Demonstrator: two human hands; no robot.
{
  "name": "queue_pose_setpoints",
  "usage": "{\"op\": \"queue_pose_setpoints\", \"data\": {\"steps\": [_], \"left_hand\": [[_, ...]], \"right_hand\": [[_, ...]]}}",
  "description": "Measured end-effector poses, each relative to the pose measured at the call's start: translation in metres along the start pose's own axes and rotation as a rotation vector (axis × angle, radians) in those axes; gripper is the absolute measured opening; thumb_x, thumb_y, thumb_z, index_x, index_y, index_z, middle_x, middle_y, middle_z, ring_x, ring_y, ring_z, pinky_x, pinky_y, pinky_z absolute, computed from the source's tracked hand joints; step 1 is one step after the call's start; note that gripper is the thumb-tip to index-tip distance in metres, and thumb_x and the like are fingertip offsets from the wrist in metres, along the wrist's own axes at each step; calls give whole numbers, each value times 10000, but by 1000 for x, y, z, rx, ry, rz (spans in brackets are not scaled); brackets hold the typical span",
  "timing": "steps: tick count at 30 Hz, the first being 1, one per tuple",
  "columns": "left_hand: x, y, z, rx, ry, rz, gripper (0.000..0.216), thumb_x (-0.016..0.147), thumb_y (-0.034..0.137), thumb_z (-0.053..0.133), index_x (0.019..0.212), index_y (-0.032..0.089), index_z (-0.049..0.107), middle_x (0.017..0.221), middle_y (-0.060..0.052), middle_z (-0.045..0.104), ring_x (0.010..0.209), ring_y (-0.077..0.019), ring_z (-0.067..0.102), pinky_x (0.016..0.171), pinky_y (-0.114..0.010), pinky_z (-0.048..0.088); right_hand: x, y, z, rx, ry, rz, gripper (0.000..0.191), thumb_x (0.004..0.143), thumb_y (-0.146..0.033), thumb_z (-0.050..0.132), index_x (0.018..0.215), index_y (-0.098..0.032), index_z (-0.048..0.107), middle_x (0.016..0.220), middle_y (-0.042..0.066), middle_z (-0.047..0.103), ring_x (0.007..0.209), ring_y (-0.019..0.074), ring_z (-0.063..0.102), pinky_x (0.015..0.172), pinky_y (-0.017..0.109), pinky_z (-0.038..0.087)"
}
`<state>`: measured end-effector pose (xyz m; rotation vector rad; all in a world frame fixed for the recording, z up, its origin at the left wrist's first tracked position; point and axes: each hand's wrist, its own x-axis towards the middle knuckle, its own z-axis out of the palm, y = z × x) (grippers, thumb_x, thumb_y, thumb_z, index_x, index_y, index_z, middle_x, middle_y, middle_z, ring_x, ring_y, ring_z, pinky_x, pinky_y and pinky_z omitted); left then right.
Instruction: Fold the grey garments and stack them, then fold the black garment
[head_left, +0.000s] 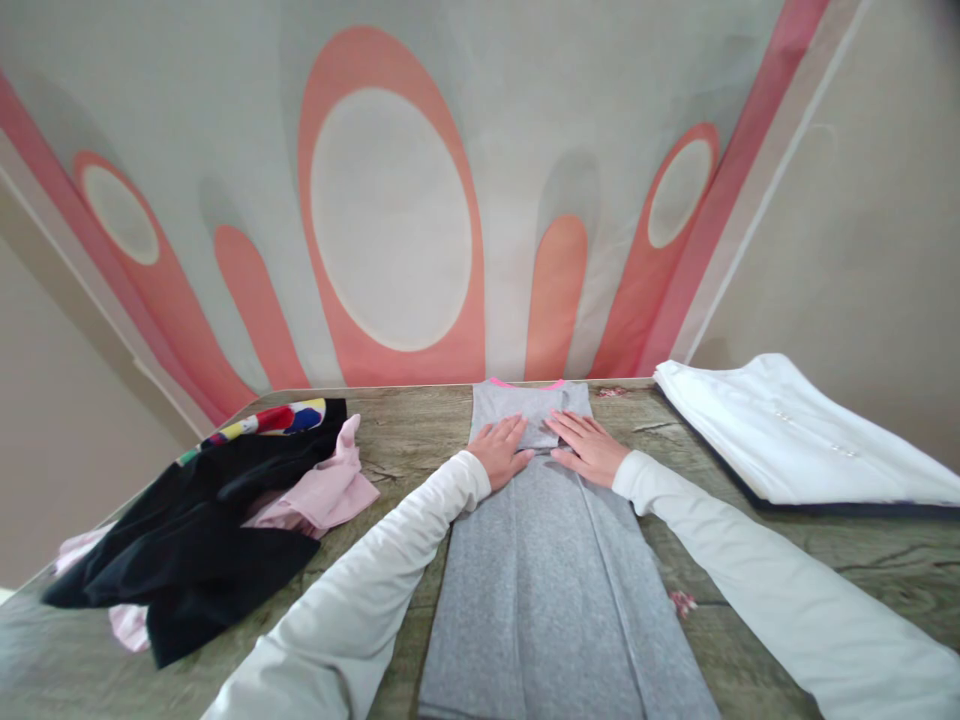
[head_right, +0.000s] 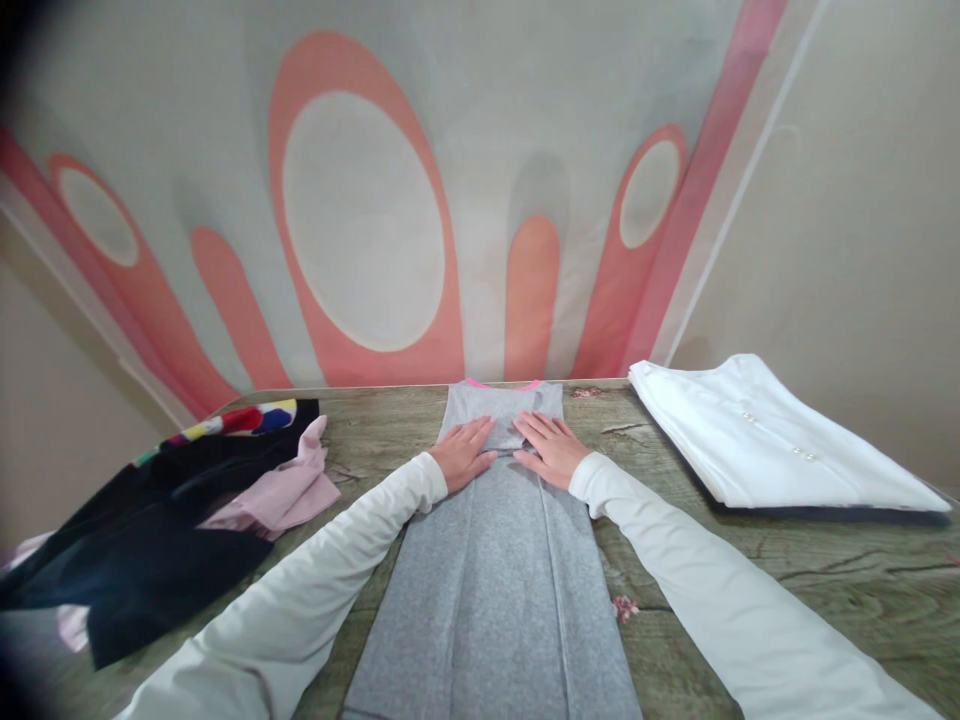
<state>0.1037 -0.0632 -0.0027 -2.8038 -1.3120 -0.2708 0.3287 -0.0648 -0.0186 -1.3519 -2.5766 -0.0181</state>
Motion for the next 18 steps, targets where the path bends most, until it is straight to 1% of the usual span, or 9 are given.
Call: {"op": "queue_pose_setpoints", "data": {"steps": [2, 4, 7, 9, 12, 15, 18], "left_hand": [[-6, -2, -5, 39, 47, -64, 569, 892, 446, 224, 1350, 108, 213, 1412, -140, 207, 1281, -226, 218, 1007, -404, 225], [-20, -3, -10, 72, 64, -85, 557, 895, 430, 228, 1343, 99, 233, 1412, -142, 206, 1285, -229, 208, 1019, -405, 205], [-50, -4, -13, 82, 8, -39, 547, 889, 452, 241, 1337, 141, 262, 1409, -116, 229, 1284, -231, 213, 1028, -415, 184], [-71, -3, -15, 66, -44, 0, 554, 880, 488, 244, 1344, 185, 253, 1413, -94, 228, 1281, -234, 220, 1026, -421, 189], [-94, -1, -20, 52, -82, 2, 582, 870, 517, 250, 1351, 190, 238, 1415, -95, 220, 1280, -243, 223, 1024, -429, 196], [-108, 7, -25, 54, -79, -29, 594, 864, 509, 278, 1340, 153, 265, 1405, -115, 239, 1283, -249, 213, 1031, -440, 182], [-121, 20, -31, 42, -84, -35, 584, 855, 478, 334, 1330, 143, 279, 1401, -120, 248, 1285, -250, 206, 1039, -457, 159]], "right_hand": [[-6, -1, -5, -21, 18, -3, 605, 860, -521, 238, 1366, -190, 219, 1430, 58, 189, 1302, 230, 158, 1022, 450, 207], [-17, -3, -10, -37, 25, 2, 611, 863, -520, 227, 1368, -175, 214, 1425, 70, 204, 1302, 225, 158, 1028, 446, 201], [-42, -8, -12, -46, 29, 22, 627, 864, -522, 230, 1365, -145, 222, 1415, 94, 230, 1302, 221, 162, 1037, 433, 194], [-60, -14, -11, -34, 7, 11, 629, 863, -520, 242, 1366, -144, 220, 1412, 93, 238, 1301, 213, 166, 1041, 419, 193], [-83, -22, -10, -7, -26, -8, 619, 860, -519, 258, 1368, -166, 219, 1414, 79, 237, 1297, 208, 183, 1041, 420, 190], [-93, -27, -14, 8, -43, -12, 605, 862, -510, 266, 1370, -186, 209, 1411, 69, 247, 1293, 207, 197, 1042, 430, 181], [-93, -30, -22, -4, -49, -8, 600, 861, -508, 279, 1358, -172, 249, 1395, 81, 285, 1280, 216, 231, 1041, 446, 173]]}}
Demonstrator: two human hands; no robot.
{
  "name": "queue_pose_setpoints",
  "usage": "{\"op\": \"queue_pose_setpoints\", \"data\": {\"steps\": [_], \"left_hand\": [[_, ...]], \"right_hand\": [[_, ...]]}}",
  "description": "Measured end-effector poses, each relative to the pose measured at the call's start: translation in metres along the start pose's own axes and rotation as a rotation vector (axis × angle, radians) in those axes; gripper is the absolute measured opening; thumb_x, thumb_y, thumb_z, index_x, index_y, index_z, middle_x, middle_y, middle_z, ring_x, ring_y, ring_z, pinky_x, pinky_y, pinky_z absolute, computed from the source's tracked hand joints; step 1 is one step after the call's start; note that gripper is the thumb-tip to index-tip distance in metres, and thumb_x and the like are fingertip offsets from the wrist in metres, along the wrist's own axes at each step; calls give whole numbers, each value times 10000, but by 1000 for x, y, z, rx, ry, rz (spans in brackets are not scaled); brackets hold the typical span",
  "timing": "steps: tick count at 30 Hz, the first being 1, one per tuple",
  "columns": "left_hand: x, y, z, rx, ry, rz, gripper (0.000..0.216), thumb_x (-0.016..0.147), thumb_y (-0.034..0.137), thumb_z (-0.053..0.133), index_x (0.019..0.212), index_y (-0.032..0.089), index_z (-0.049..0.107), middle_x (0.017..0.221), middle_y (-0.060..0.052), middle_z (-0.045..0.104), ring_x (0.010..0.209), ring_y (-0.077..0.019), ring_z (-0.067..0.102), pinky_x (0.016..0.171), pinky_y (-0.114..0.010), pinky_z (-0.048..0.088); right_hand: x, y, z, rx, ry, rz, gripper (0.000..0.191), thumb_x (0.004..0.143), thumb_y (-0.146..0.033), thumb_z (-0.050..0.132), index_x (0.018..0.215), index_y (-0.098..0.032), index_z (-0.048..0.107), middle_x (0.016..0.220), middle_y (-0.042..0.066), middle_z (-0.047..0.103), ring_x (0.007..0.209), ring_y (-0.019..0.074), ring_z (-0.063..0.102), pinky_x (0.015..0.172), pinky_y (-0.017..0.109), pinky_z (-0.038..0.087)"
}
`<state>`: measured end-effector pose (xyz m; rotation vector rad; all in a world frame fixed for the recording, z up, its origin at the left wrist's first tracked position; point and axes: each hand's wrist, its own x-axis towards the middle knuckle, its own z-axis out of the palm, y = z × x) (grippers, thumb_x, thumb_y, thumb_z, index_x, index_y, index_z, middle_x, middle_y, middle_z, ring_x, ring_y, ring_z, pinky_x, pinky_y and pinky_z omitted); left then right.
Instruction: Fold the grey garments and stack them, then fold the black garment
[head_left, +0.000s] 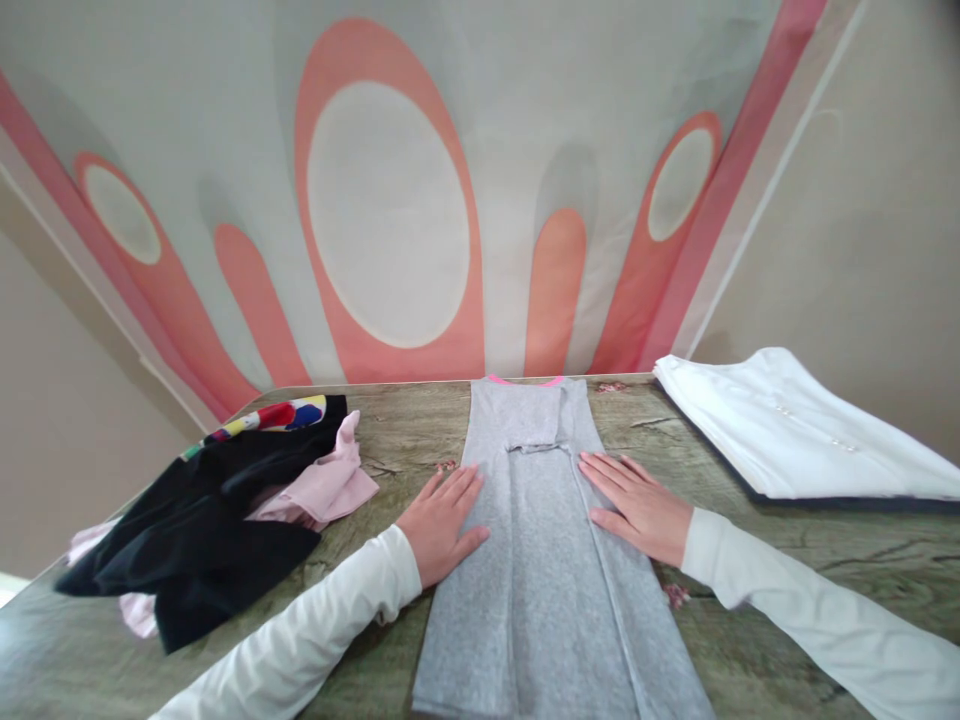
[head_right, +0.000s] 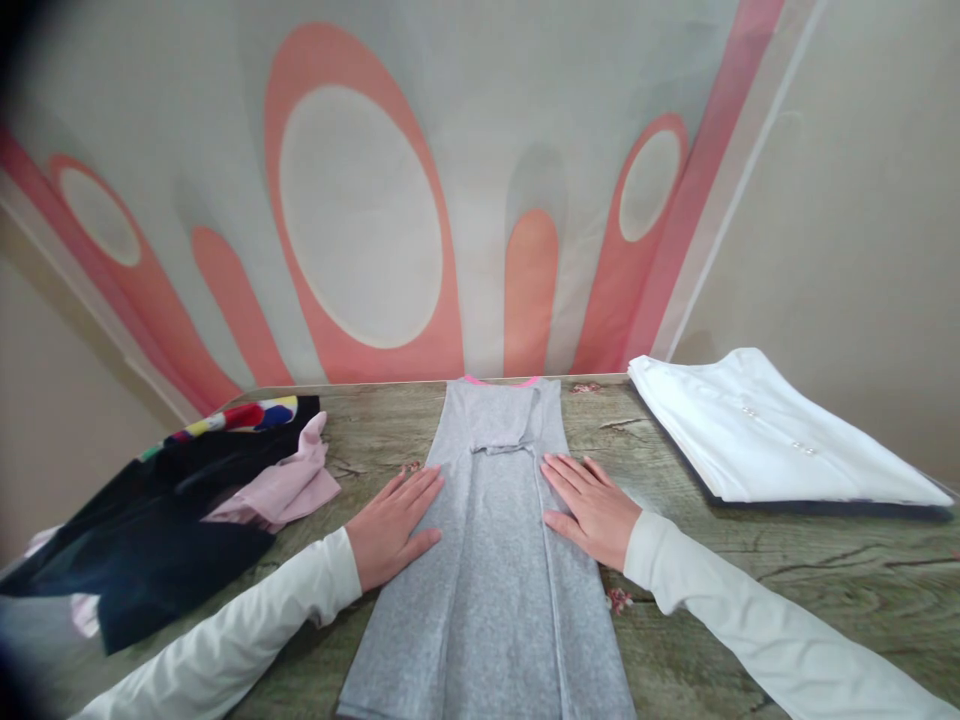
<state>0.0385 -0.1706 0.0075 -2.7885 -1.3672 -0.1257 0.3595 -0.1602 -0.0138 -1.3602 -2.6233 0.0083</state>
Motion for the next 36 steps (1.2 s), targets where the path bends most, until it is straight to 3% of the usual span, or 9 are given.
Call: {"op": "queue_pose_setpoints", "data": {"steps": [6, 12, 15, 18, 21, 24, 29, 32, 36], "left_hand": [[-20, 15, -12, -147, -71, 128, 476, 850, 315, 410, 1302, 189, 328, 1383, -79, 301, 1259, -206, 274, 1043, -421, 204], [-29, 33, -25, -320, -34, 204, 355, 848, 265, 403, 1195, 213, 455, 1286, -50, 440, 1171, -179, 400, 987, -331, 327], [-39, 49, -33, -342, -15, 127, 310, 827, 329, 450, 1115, 226, 500, 1192, -53, 503, 1072, -196, 471, 918, -335, 379], [-54, 61, -36, -345, 12, 29, 392, 731, 510, 533, 984, 211, 531, 1027, -69, 539, 900, -211, 517, 788, -336, 424], [-68, 64, -33, -353, 14, 54, 472, 636, 634, 549, 823, 201, 522, 842, -46, 524, 745, -188, 497, 665, -303, 417], [-77, 62, -29, -345, 16, 69, 429, 669, 616, 530, 770, 200, 498, 810, -39, 507, 732, -183, 474, 648, -294, 394], [-82, 59, -32, -353, -3, 93, 316, 725, 521, 529, 789, 212, 511, 832, -40, 527, 769, -187, 467, 673, -301, 380], [-82, 60, -30, -365, 2, 99, 258, 731, 458, 535, 833, 222, 521, 861, -44, 538, 813, -198, 478, 706, -312, 381], [-79, 60, -24, -387, 18, 77, 297, 678, 373, 578, 939, 245, 516, 945, -44, 540, 868, -210, 484, 763, -329, 385]], "right_hand": [[5, -15, -14, 19, 47, -41, 495, 854, -436, 370, 1260, -157, 423, 1316, 104, 413, 1235, 230, 311, 1034, 454, 209], [8, -53, -25, 218, 31, -204, 357, 845, -304, 439, 1176, -188, 506, 1270, 81, 457, 1179, 201, 378, 983, 371, 334], [15, -71, -29, 251, -7, -245, 319, 834, -262, 462, 1138, -196, 531, 1221, 80, 491, 1107, 206, 434, 935, 375, 369], [26, -85, -27, 282, -9, -307, 255, 811, -214, 481, 1046, -191, 578, 1091, 79, 552, 997, 199, 485, 863, 362, 406], [33, -96, -21, 343, -6, -411, 204, 800, -185, 470, 954, -189, 602, 936, 66, 573, 863, 174, 509, 779, 330, 429], [34, -102, -15, 431, 19, -462, 212, 794, -156, 453, 947, -186, 596, 897, 64, 558, 827, 162, 506, 734, 302, 435], [32, -101, -13, 537, 107, -348, 269, 822, -120, 391, 1013, -187, 569, 929, 72, 553, 865, 154, 509, 765, 295, 431], [33, -96, -13, 409, 164, -186, 283, 828, -192, 422, 1083, -173, 542, 1028, 101, 547, 966, 195, 488, 834, 358, 409], [35, -86, -7, 182, 148, -56, 462, 835, -358, 427, 1253, -160, 424, 1260, 126, 448, 1167, 250, 368, 953, 436, 309]]}}
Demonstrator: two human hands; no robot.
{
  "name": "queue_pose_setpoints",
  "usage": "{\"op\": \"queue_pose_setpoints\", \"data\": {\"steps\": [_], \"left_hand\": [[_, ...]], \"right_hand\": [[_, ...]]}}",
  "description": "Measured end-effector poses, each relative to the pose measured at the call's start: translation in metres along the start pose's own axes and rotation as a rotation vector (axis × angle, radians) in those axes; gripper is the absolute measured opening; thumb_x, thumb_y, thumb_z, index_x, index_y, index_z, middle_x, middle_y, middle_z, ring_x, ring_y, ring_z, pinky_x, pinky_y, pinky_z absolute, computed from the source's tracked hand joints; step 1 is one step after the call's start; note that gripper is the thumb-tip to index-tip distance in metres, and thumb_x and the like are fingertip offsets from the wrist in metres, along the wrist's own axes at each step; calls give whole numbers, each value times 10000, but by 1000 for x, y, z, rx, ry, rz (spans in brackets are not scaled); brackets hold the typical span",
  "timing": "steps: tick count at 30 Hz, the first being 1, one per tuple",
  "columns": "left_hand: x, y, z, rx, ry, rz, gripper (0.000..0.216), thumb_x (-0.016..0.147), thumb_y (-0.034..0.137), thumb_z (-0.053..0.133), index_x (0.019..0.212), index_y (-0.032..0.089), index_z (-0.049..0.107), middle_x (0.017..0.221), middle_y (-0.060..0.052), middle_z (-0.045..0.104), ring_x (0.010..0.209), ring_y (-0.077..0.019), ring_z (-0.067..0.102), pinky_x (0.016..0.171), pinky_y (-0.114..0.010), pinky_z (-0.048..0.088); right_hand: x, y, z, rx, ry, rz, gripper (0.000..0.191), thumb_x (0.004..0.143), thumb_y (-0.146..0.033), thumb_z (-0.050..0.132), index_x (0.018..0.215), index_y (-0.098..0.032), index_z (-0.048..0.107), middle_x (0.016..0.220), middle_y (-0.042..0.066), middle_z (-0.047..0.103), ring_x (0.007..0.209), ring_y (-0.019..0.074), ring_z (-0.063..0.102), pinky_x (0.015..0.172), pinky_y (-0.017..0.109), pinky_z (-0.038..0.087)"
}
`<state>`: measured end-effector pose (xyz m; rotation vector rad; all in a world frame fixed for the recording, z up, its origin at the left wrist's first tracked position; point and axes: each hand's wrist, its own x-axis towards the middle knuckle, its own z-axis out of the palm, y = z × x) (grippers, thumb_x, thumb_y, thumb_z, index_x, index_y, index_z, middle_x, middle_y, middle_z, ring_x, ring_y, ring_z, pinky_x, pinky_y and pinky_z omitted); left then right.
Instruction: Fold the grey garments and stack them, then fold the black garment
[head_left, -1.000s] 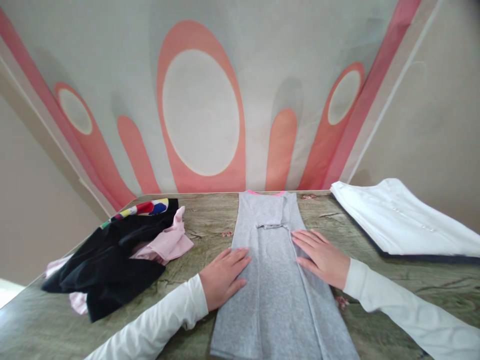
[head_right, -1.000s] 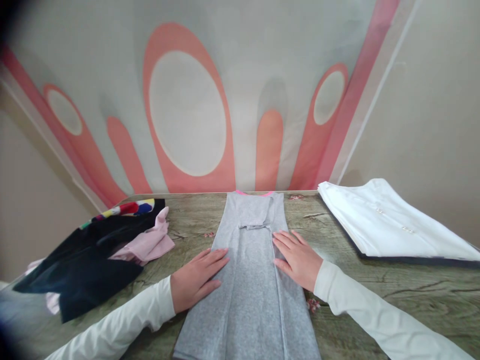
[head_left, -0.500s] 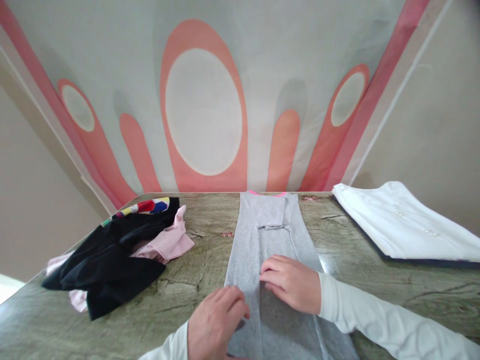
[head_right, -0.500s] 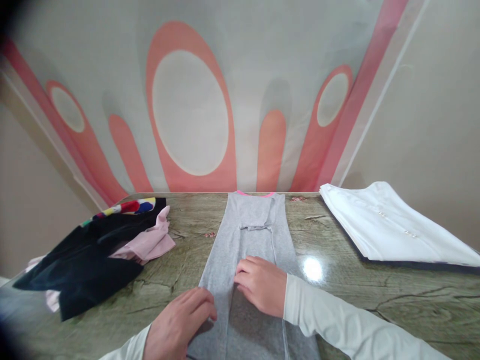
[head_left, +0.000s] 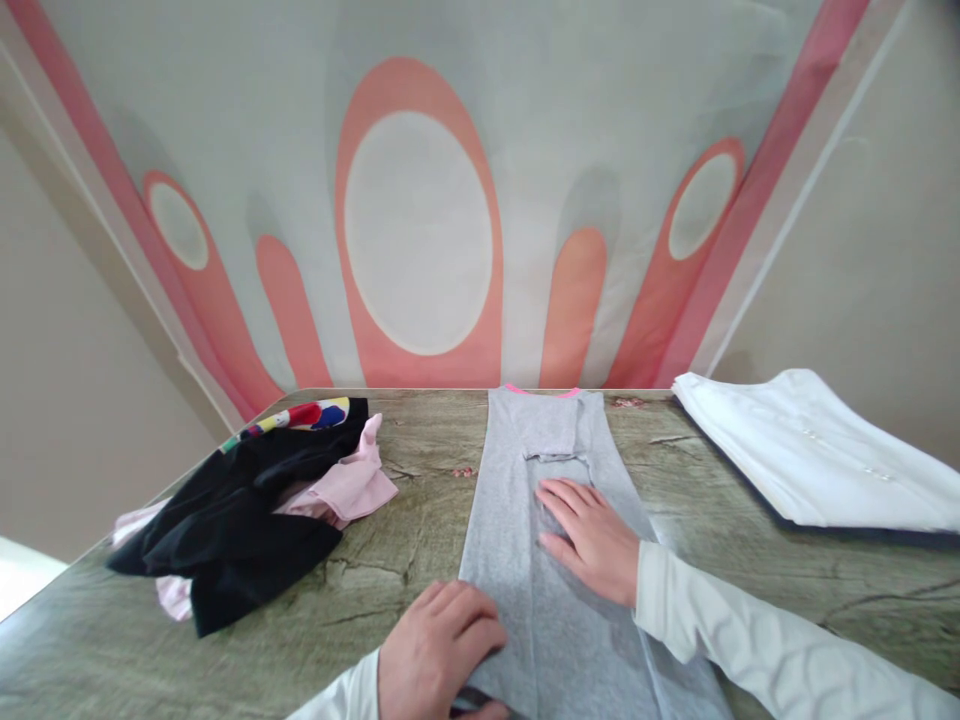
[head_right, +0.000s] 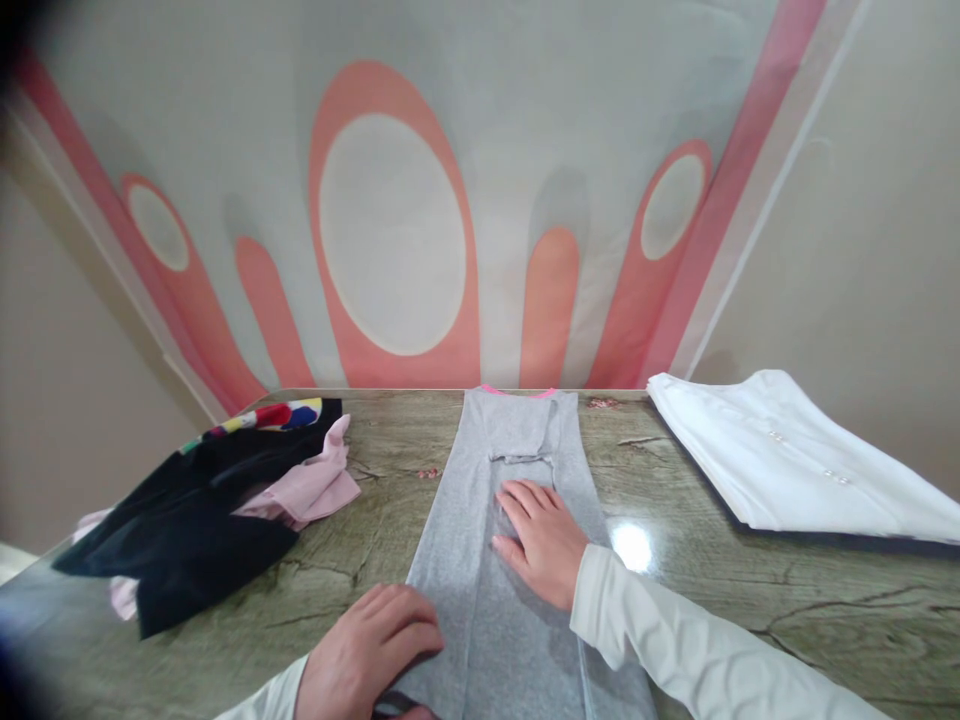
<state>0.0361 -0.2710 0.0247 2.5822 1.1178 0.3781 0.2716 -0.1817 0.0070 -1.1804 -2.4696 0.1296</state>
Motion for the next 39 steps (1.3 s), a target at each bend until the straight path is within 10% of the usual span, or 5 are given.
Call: {"op": "queue_pose_setpoints", "data": {"steps": [21, 27, 39], "left_hand": [[17, -49, -21, 0, 191, -129, 368, 613, 116, 494, 966, 214, 519, 1040, -56, 496, 944, -210, 473, 843, -356, 399], [11, -41, -18, -51, 172, -87, 329, 670, 323, 616, 953, 191, 510, 949, -58, 485, 798, -173, 493, 700, -279, 438], [2, -51, -19, -138, 120, 60, 232, 816, 148, 382, 983, 219, 527, 932, -43, 532, 830, -142, 509, 746, -243, 423]], "right_hand": [[7, 29, 20, -298, -139, 359, 690, 839, -557, 219, 1308, -65, 342, 1383, 176, 268, 1247, 297, 265, 949, 513, 236], [28, 22, 4, -251, -159, 254, 436, 861, -381, 327, 1155, -113, 506, 1220, 162, 479, 1114, 270, 419, 893, 423, 321], [29, 30, 23, 138, 87, 207, 276, 750, -101, 439, 1016, -125, 510, 936, 99, 537, 880, 199, 483, 807, 354, 388]]}}
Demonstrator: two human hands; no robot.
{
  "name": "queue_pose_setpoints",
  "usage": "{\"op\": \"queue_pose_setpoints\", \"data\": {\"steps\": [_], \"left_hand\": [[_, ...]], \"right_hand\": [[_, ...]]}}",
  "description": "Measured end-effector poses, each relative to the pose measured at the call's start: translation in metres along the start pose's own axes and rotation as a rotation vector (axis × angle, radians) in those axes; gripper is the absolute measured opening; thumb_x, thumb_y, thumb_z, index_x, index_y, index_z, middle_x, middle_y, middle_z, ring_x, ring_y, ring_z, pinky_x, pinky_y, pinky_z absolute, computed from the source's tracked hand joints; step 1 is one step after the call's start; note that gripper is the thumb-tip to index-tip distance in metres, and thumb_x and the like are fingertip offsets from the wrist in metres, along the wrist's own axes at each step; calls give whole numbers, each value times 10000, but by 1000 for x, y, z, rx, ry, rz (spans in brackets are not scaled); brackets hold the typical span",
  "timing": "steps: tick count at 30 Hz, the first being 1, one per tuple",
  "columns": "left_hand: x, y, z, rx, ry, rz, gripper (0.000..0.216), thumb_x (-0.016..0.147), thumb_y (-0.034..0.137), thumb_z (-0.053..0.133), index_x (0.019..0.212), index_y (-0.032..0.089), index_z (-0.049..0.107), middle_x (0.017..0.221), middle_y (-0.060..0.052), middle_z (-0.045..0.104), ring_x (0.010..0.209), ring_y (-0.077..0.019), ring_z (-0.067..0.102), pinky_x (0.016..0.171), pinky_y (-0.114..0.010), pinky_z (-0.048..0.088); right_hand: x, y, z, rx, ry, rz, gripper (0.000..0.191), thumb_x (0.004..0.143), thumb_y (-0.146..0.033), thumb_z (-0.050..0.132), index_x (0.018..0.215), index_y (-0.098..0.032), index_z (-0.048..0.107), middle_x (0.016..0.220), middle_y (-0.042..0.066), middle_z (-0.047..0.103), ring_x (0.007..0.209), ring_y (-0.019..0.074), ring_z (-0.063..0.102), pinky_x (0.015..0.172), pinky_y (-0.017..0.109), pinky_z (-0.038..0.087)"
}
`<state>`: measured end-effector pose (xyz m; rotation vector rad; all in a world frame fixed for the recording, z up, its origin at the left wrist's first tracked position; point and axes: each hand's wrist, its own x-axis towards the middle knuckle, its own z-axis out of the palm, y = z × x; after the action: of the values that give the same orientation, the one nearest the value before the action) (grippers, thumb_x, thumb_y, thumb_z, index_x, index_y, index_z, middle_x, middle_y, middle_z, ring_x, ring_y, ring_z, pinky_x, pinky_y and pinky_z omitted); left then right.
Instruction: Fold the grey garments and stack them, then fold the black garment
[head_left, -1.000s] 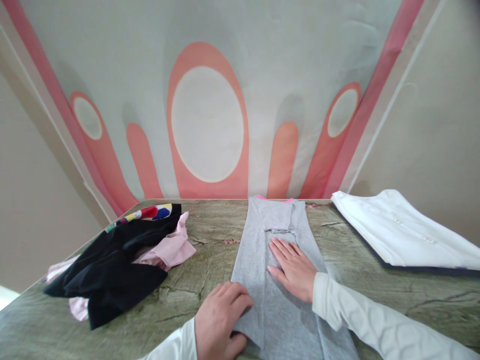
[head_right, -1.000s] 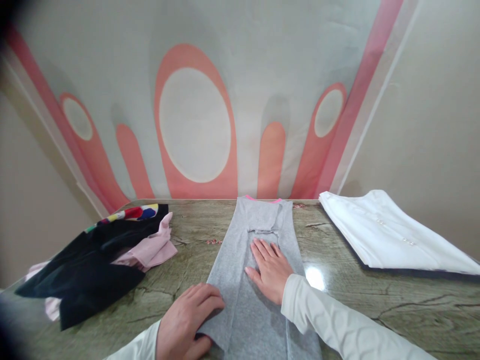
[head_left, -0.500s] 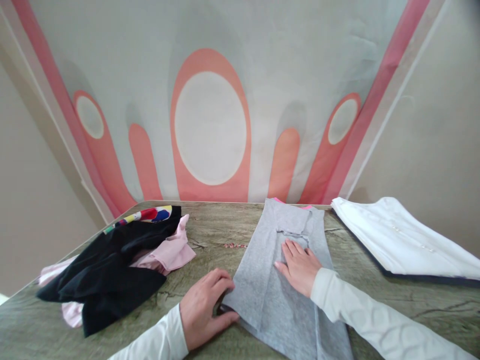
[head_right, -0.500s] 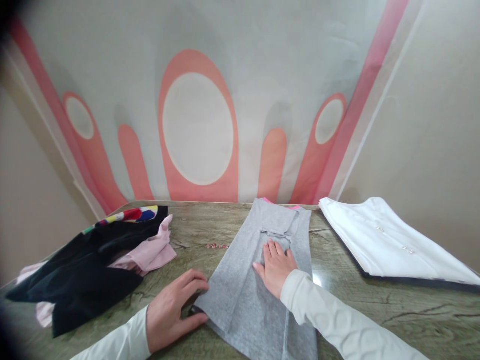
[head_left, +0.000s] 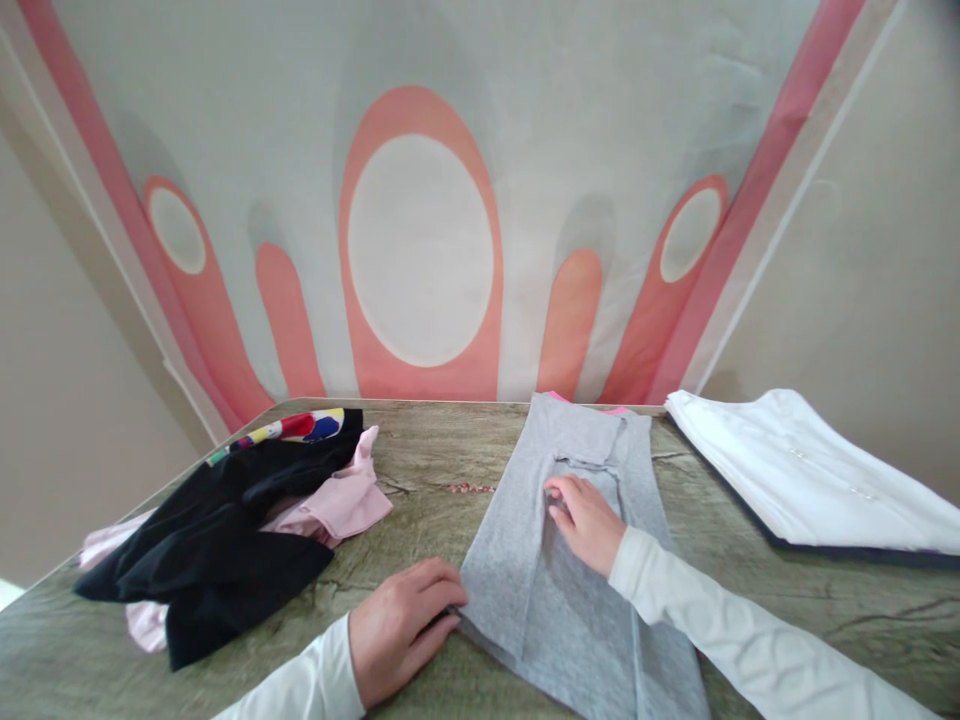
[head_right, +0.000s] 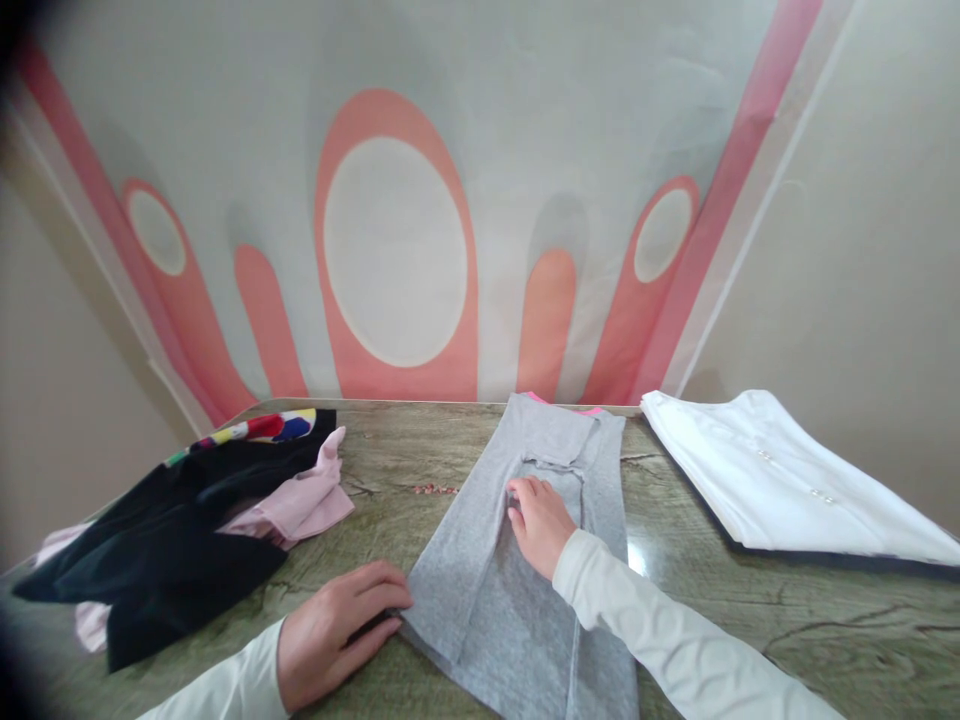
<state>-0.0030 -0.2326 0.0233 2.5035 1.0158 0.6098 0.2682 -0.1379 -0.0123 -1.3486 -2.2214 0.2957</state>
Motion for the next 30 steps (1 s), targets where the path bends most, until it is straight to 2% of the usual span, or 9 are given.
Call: {"op": "queue_pose_setpoints", "data": {"steps": [4, 7, 11, 15, 20, 24, 30], "left_hand": [[1, 6, 1, -35, 14, -25, 316, 749, 84, 390, 1005, 216, 520, 949, -46, 519, 844, -143, 506, 763, -250, 420], [4, 12, 3, -41, 30, -96, 344, 683, 52, 413, 976, 197, 519, 918, -45, 501, 810, -143, 501, 727, -249, 423], [10, 14, 5, -31, 28, -210, 265, 672, 41, 412, 865, 181, 528, 815, -24, 485, 720, -127, 488, 656, -234, 414], [13, 13, 6, 8, 53, -253, 265, 640, 25, 400, 824, 180, 510, 786, -13, 474, 690, -123, 471, 631, -230, 397], [11, 12, 6, 100, 111, -219, 272, 531, 11, 380, 736, 181, 439, 803, -21, 469, 728, -145, 452, 645, -249, 386], [9, 12, 6, 220, 108, -135, 237, 569, 22, 373, 726, 187, 440, 798, -26, 474, 744, -167, 442, 666, -279, 381], [9, 13, 9, 167, 32, -87, 359, 638, 32, 360, 899, 216, 523, 901, -36, 498, 789, -153, 490, 708, -251, 414]], "right_hand": [[0, 0, 4, 156, 20, -46, 261, 711, -43, 428, 918, -158, 538, 840, 57, 534, 813, 173, 488, 753, 322, 418], [1, -1, 6, 191, 38, -89, 278, 683, -13, 427, 879, -163, 556, 823, 49, 528, 789, 162, 493, 726, 303, 430], [2, 2, 7, 160, 49, -182, 219, 710, -62, 477, 857, -178, 591, 840, 49, 513, 790, 157, 501, 719, 294, 439], [2, 4, 6, 66, 73, -275, 191, 758, -108, 484, 866, -194, 615, 850, 52, 506, 804, 157, 504, 722, 292, 440], [1, 1, 6, -8, 111, -324, 195, 799, -120, 449, 861, -198, 617, 872, 58, 524, 789, 147, 516, 699, 271, 444], [0, -2, 5, -38, 125, -307, 199, 780, -107, 464, 871, -194, 618, 870, 56, 545, 782, 147, 516, 704, 276, 436], [0, -4, 3, -56, 120, -305, 191, 720, -84, 501, 810, -185, 636, 828, 48, 586, 799, 162, 504, 742, 316, 409]]}}
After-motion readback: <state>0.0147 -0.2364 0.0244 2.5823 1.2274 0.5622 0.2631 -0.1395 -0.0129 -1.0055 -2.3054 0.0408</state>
